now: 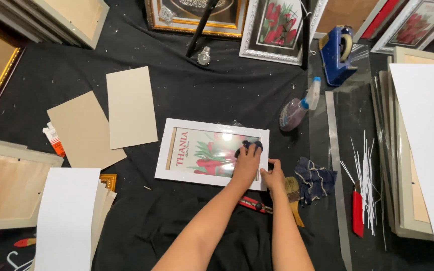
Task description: Selecting a framed picture from a stack and cleaning the glass surface using a spray cleaner and a cloth.
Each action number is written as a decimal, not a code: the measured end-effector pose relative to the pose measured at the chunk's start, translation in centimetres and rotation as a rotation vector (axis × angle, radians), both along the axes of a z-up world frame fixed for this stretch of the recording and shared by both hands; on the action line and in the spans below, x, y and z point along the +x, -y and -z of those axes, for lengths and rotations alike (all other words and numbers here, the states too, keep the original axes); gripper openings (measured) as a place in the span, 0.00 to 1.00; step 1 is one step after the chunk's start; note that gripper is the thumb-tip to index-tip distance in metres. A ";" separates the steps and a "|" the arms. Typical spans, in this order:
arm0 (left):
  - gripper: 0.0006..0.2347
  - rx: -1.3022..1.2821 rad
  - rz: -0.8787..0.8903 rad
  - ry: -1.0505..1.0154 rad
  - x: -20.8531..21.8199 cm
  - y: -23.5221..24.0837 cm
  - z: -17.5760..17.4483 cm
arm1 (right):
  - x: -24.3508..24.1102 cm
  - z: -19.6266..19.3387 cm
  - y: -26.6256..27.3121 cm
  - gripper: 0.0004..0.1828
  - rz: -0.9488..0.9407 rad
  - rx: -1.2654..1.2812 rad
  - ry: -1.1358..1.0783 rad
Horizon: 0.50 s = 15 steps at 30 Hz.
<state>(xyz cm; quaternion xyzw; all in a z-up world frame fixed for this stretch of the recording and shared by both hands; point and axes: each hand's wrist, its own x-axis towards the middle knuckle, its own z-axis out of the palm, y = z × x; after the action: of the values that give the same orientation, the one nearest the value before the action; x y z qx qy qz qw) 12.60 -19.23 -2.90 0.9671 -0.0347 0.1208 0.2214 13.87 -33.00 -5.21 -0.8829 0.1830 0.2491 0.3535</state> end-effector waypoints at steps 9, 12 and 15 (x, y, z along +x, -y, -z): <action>0.17 0.142 -0.043 0.178 5.2 0.5 -0.5 | 0.0 -0.3 -0.2 0.28 0.003 -0.002 -0.033; 0.16 0.176 -0.028 0.170 7.6 1.1 1.1 | 0.0 -0.2 -0.1 0.28 0.032 0.004 -0.030; 0.16 0.114 0.037 0.121 5.5 1.0 -0.5 | 0.0 -1.7 -0.5 0.28 0.048 0.045 -0.035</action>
<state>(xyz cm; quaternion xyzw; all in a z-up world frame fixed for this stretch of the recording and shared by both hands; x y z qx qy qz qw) 18.06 -20.22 -2.44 0.9682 -0.0727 0.1729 0.1655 13.90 -32.46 -3.50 -0.8657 0.2044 0.2598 0.3758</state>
